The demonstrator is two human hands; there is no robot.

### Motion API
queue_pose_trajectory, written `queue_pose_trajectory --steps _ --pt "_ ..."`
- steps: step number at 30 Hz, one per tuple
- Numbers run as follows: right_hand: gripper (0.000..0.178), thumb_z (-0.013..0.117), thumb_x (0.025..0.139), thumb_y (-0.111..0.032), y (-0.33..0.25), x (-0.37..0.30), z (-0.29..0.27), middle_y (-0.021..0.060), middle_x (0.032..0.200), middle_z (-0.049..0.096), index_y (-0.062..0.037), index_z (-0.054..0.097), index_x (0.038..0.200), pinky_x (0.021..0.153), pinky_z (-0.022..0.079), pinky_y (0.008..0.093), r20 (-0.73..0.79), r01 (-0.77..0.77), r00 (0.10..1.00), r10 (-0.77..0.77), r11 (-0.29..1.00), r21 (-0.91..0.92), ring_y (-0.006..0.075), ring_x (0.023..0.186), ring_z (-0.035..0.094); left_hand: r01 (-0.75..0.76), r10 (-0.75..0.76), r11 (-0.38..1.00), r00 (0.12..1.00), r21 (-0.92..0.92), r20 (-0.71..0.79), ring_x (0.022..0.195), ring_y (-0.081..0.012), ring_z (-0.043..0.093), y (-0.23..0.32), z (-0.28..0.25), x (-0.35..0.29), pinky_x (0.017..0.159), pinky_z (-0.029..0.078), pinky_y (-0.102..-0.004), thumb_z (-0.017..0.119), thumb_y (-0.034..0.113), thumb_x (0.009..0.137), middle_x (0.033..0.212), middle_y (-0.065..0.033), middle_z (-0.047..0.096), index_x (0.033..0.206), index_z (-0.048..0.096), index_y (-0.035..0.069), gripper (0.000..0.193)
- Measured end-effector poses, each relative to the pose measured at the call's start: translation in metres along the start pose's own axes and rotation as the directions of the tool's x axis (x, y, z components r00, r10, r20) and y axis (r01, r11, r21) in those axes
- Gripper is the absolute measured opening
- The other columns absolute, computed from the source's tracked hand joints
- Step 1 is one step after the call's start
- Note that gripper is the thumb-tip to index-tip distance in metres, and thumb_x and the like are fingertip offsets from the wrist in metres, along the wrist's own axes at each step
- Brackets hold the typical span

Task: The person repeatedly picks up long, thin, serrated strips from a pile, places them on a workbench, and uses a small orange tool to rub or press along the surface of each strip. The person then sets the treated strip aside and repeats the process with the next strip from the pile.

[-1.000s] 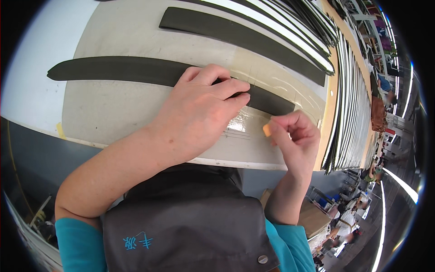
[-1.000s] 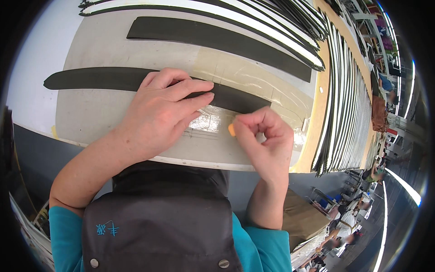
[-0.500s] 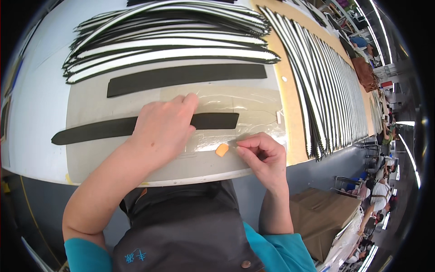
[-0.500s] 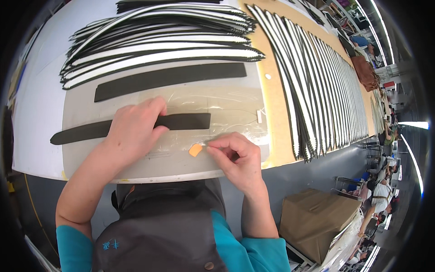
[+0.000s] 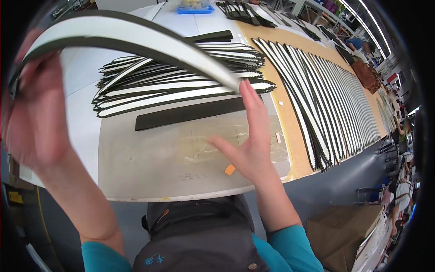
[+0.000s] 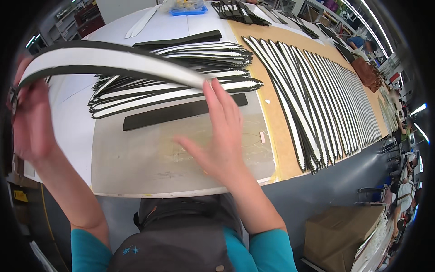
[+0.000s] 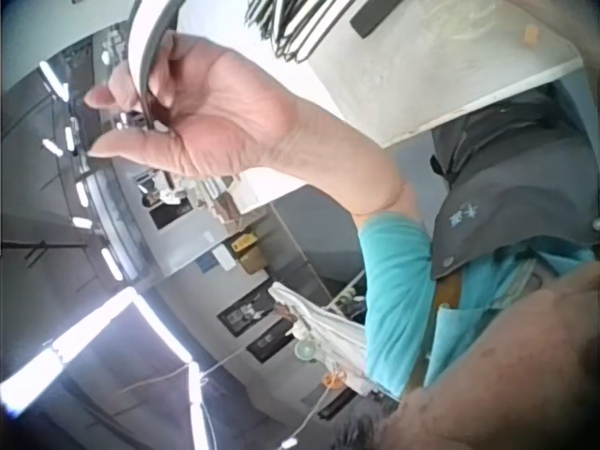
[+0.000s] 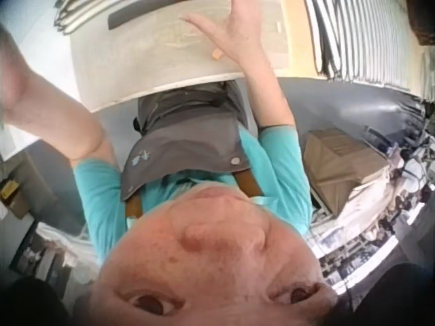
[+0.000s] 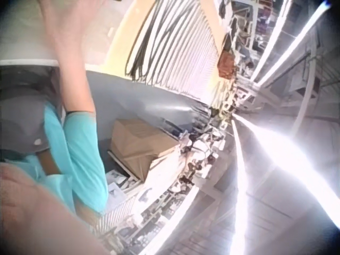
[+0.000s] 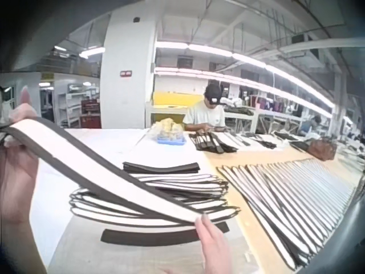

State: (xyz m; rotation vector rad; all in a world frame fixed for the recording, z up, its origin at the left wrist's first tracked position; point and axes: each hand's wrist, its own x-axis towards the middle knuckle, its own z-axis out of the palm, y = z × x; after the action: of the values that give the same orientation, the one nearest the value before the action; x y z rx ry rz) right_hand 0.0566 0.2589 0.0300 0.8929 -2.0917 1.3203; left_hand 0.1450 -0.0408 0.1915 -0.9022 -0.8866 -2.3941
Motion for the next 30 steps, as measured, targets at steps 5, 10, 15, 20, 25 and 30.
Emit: queue_pose_trajectory --steps 5,10,15,20,25,30 --pt "0.048 0.085 0.079 -0.006 0.025 0.033 -0.006 0.0063 0.125 0.074 -0.0124 0.074 0.125 0.107 0.041 0.0406 -0.126 0.164 0.975 -0.182 0.976 -0.14 0.0288 0.124 0.063 -0.021 -0.03 0.987 0.951 -0.159 -0.308 0.096 -0.0179 0.055 0.014 -0.043 -0.095 0.099 0.051 -0.0356 0.06 0.009 0.108 0.102 -0.0054 0.05 0.15 0.036 -0.005 0.05" --pt "0.021 0.082 0.081 -0.002 0.044 0.001 -0.014 0.0015 0.104 0.079 -0.0135 0.082 0.098 0.1 0.045 0.0382 0.013 0.102 0.995 -0.101 0.98 -0.168 0.0249 0.108 0.068 0.484 -0.057 0.835 0.55 0.262 -0.834 0.098 -0.0096 0.061 -0.012 -0.086 -0.196 0.076 0.049 -0.0243 0.062 0.007 0.107 0.119 -0.0083 0.067 0.149 0.049 -0.003 0.045" --pt "0.025 0.083 0.079 -0.005 0.067 -0.043 -0.033 0.0031 0.11 0.078 -0.0121 0.081 0.103 0.101 0.045 0.0412 0.192 -0.1 0.971 0.145 0.969 -0.225 0.0271 0.11 0.067 0.623 -0.03 0.675 0.558 0.395 -0.829 0.083 -0.0067 0.059 -0.001 -0.113 -0.223 0.07 0.047 -0.023 0.064 0.008 0.106 0.121 -0.0091 0.07 0.15 0.05 -0.002 0.048" --pt "0.037 0.084 0.081 -0.011 0.065 -0.053 -0.032 0.0111 0.135 0.069 -0.0105 0.078 0.118 0.109 0.042 0.0474 0.285 -0.107 0.935 0.21 0.935 -0.337 0.033 0.126 0.06 0.664 0.039 0.562 0.576 0.494 -0.817 0.079 -0.0061 0.057 0.014 -0.12 -0.221 0.068 0.045 -0.023 0.064 0.011 0.107 0.125 -0.0106 0.07 0.153 0.048 -0.001 0.051" --pt "0.046 0.084 0.085 -0.026 0.065 -0.051 -0.026 0.0148 0.148 0.061 -0.0114 0.076 0.128 0.116 0.036 0.0536 0.375 0.016 0.909 0.182 0.883 -0.469 0.0386 0.145 0.047 0.647 0.093 0.575 0.556 0.501 -0.826 0.082 -0.0067 0.056 0.026 -0.133 -0.224 0.072 0.044 -0.0226 0.063 0.013 0.108 0.125 -0.0114 0.07 0.154 0.047 -0.001 0.051" --pt "0.046 0.083 0.086 -0.032 0.058 -0.057 -0.05 0.0168 0.155 0.054 -0.0133 0.077 0.128 0.12 0.032 0.0558 0.458 0.023 0.858 0.234 0.872 -0.489 0.0412 0.151 0.041 0.634 0.114 0.555 0.584 0.538 -0.804 0.083 -0.0075 0.054 0.05 -0.151 -0.227 0.076 0.045 -0.0236 0.062 0.012 0.108 0.121 -0.01 0.068 0.156 0.045 -0.002 0.052"
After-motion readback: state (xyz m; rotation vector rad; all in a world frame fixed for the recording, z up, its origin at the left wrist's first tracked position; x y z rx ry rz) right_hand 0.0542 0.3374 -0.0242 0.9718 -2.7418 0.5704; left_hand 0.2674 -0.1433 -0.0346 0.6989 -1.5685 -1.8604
